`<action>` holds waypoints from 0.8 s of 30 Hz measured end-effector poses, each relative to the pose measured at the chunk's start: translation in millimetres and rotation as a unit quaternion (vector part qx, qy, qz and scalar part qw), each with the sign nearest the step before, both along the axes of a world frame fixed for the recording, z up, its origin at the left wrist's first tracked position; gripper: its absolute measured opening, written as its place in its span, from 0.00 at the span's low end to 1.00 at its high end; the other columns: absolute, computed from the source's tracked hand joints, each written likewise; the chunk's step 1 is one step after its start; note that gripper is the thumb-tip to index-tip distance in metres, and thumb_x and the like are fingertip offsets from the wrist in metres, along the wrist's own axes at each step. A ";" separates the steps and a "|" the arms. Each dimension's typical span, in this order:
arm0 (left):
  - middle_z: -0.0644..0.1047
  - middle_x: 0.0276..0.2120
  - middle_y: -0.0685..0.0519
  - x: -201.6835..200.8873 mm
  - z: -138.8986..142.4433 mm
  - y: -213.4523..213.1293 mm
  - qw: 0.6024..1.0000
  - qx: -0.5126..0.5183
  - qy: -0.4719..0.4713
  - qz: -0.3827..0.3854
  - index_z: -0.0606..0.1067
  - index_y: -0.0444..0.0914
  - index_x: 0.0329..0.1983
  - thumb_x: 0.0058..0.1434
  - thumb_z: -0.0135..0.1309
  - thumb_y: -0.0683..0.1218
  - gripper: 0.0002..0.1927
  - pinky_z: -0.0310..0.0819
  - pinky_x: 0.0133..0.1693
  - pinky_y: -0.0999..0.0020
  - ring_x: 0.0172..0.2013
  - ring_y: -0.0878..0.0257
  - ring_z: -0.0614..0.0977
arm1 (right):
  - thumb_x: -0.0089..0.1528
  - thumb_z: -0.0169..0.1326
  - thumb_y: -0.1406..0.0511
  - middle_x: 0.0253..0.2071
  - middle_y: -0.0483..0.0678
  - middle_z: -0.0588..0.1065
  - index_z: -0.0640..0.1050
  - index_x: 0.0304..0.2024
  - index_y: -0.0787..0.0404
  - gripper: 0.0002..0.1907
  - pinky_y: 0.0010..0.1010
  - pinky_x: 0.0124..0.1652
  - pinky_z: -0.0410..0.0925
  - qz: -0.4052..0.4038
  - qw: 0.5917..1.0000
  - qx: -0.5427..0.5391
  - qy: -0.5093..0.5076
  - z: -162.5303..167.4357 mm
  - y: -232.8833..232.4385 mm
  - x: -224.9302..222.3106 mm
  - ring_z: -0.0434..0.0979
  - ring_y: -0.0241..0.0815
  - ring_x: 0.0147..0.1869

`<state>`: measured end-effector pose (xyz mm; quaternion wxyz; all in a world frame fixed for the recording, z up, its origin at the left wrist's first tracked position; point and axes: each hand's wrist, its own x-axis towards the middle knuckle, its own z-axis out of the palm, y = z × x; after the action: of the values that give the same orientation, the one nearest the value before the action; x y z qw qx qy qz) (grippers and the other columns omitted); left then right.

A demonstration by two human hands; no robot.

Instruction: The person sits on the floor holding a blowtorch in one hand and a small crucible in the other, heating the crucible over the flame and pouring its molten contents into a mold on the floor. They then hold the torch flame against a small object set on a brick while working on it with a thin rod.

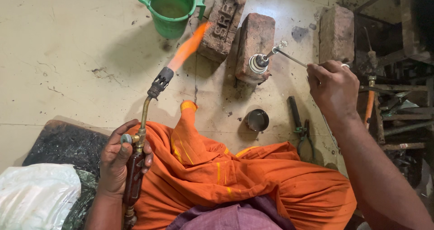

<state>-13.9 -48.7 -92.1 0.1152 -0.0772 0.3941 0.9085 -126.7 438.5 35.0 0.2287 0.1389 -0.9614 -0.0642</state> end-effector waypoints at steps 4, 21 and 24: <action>0.78 0.33 0.43 -0.6 -0.2 -0.5 1.000 -0.005 0.002 0.000 0.62 0.33 0.71 0.62 0.63 0.56 0.41 0.77 0.24 0.70 0.28 0.58 0.81 | 0.66 0.65 0.67 0.36 0.43 0.80 0.86 0.40 0.54 0.01 0.34 0.43 0.74 0.008 0.999 0.032 0.004 -1.7 1.6 -1.0 0.81 0.42 0.42; 0.78 0.33 0.42 -0.5 -2.6 -0.7 1.000 -0.004 0.001 -0.003 0.62 0.33 0.71 0.61 0.63 0.56 0.41 0.76 0.23 0.70 0.27 0.58 0.81 | 0.71 0.63 0.66 0.40 0.43 0.81 0.86 0.46 0.53 0.03 0.32 0.42 0.74 0.038 0.994 0.094 0.034 -2.3 -1.6 0.3 0.81 0.41 0.46; 0.78 0.33 0.42 -0.7 -3.1 -0.9 1.000 -0.005 0.001 -0.003 0.62 0.33 0.71 0.62 0.62 0.56 0.41 0.76 0.23 0.70 0.27 0.57 0.81 | 0.69 0.63 0.67 0.42 0.43 0.81 0.86 0.46 0.53 0.05 0.32 0.41 0.74 0.044 0.992 0.111 0.038 -3.3 -1.4 -1.0 0.81 0.41 0.45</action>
<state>-14.6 -49.6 -95.2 0.1175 -0.0754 0.3987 0.9064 -127.7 437.0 31.7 0.2509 0.2027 -0.9319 -0.1661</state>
